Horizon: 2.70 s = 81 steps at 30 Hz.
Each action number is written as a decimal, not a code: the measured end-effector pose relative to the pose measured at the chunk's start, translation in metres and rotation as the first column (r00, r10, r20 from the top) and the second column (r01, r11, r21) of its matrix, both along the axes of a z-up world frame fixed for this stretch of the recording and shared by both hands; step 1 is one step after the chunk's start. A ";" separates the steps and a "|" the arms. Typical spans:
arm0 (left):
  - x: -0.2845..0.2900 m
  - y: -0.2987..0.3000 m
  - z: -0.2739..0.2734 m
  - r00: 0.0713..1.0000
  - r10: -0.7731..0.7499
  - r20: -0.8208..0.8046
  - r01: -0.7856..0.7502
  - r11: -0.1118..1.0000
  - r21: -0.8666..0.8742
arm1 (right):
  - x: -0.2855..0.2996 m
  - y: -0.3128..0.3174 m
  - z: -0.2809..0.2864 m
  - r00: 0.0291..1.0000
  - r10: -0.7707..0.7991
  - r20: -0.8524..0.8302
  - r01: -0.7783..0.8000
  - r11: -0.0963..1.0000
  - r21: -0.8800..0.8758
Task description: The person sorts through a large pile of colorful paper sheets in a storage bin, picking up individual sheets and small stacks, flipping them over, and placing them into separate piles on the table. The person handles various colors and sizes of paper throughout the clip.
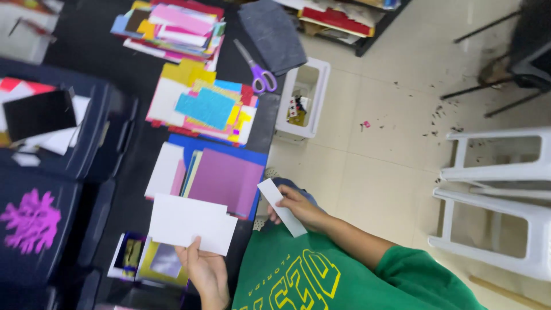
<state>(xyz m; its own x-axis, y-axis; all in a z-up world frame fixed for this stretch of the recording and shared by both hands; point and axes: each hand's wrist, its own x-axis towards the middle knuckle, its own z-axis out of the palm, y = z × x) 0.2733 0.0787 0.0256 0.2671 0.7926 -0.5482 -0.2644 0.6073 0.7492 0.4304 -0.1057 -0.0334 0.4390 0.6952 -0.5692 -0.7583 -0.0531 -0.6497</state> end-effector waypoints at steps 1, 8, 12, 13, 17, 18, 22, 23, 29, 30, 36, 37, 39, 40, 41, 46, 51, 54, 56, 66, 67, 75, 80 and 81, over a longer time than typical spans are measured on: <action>-0.010 0.001 0.001 0.999 0.032 0.004 -0.032 0.999 -0.019 | -0.009 -0.002 -0.005 0.997 0.073 -0.005 -0.073 0.996 -0.046; -0.057 0.000 0.002 0.988 0.148 -0.035 -0.147 0.989 0.032 | -0.033 0.001 -0.033 0.974 0.211 0.078 -0.199 0.971 -0.134; -0.061 0.000 0.000 0.965 0.260 -0.036 -0.260 0.966 0.015 | 0.039 0.036 -0.043 0.979 0.027 0.204 -0.001 0.992 -0.128; -0.058 0.001 -0.001 0.955 0.295 -0.038 -0.294 0.955 0.019 | 0.064 0.049 -0.042 0.972 -0.051 0.228 0.070 0.995 -0.077; -0.036 0.012 -0.014 0.931 0.363 -0.040 -0.363 0.932 0.012 | 0.183 0.120 -0.024 0.835 0.063 0.546 -0.006 0.994 -0.106; -0.028 0.016 -0.019 0.920 0.388 -0.062 -0.388 0.922 0.009 | 0.218 0.140 -0.037 0.670 0.064 0.740 0.003 0.996 -0.089; 0.019 0.028 -0.013 0.868 0.494 -0.049 -0.494 0.869 0.005 | 0.330 0.227 -0.057 0.287 0.134 0.948 0.033 0.988 -0.150; 0.030 0.028 -0.011 0.856 0.515 -0.051 -0.516 0.857 0.005 | 0.349 0.246 -0.062 0.284 0.142 0.948 0.008 0.989 -0.151; 0.088 0.020 -0.010 0.761 0.648 0.016 -0.647 0.761 -0.043 | 0.461 0.365 -0.113 -0.004 0.244 0.970 0.093 0.966 -0.242; 0.091 0.014 -0.016 0.736 0.677 0.002 -0.677 0.735 -0.042 | 0.475 0.381 -0.127 -0.051 0.265 0.963 0.100 0.961 -0.259; 0.097 -0.020 -0.057 0.570 0.817 -0.089 -0.822 0.569 -0.042 | 0.509 0.423 -0.167 -0.269 0.354 0.896 0.091 0.935 -0.342; 0.095 -0.024 -0.067 0.572 0.812 -0.116 -0.819 0.574 -0.014 | 0.505 0.423 -0.160 -0.283 0.393 0.875 0.148 0.919 -0.364; 0.085 -0.036 -0.117 0.634 0.760 -0.141 -0.767 0.642 0.008 | 0.500 0.417 -0.143 -0.345 0.303 0.888 0.153 0.952 -0.265; 0.076 -0.043 -0.142 0.722 0.674 -0.157 -0.679 0.734 0.028 | 0.497 0.413 -0.136 -0.397 0.212 0.893 0.190 0.971 -0.147; 0.073 -0.044 -0.156 0.699 0.694 -0.171 -0.701 0.713 0.027 | 0.489 0.407 -0.126 -0.395 0.211 0.894 0.158 0.974 -0.160; 0.074 -0.034 -0.202 0.870 0.205 -0.449 -0.130 0.973 0.192 | 0.487 0.366 -0.089 -0.343 0.035 0.939 -0.014 0.999 -0.043; 0.080 -0.031 -0.218 0.770 0.206 -0.604 -0.040 0.960 0.276 | 0.475 0.300 -0.061 -0.324 -0.049 0.945 -0.124 0.992 0.009; 0.088 -0.032 -0.208 0.836 0.204 -0.509 -0.095 0.968 0.232 | 0.465 0.259 -0.058 -0.321 -0.005 0.947 -0.075 0.997 -0.020; 0.092 -0.033 -0.204 0.876 0.195 -0.441 -0.116 0.973 0.200 | 0.437 0.237 -0.054 -0.344 0.006 0.939 -0.055 0.998 -0.026; 0.123 -0.036 -0.154 0.903 0.318 -0.288 -0.121 0.833 0.540 | 0.195 0.176 -0.063 0.322 0.361 0.875 -0.735 0.678 -0.010; 0.118 -0.035 -0.143 0.903 0.314 -0.292 -0.087 0.800 0.593 | 0.176 0.179 -0.051 0.329 0.468 0.820 -0.839 0.543 0.026; 0.106 -0.042 -0.202 0.879 0.265 -0.397 0.025 0.805 0.592 | 0.151 0.159 -0.142 0.132 0.513 0.848 -0.885 0.447 -0.133; 0.100 -0.059 -0.219 0.755 0.375 -0.538 -0.015 0.830 0.558 | 0.139 0.158 -0.127 -0.011 0.564 0.826 -0.823 0.464 -0.328; 0.103 -0.059 -0.198 0.753 0.331 -0.569 -0.021 0.876 0.482 | 0.136 0.153 -0.126 -0.010 0.630 0.777 -0.792 0.469 -0.390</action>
<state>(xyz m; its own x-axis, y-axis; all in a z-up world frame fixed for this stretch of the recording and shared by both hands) 0.3761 0.0198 -0.1729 -0.1759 0.9750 -0.1355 0.2808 0.1816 0.9424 0.5665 0.0469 -0.1592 -0.2075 0.9551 -0.2115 0.4461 -0.1000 -0.8894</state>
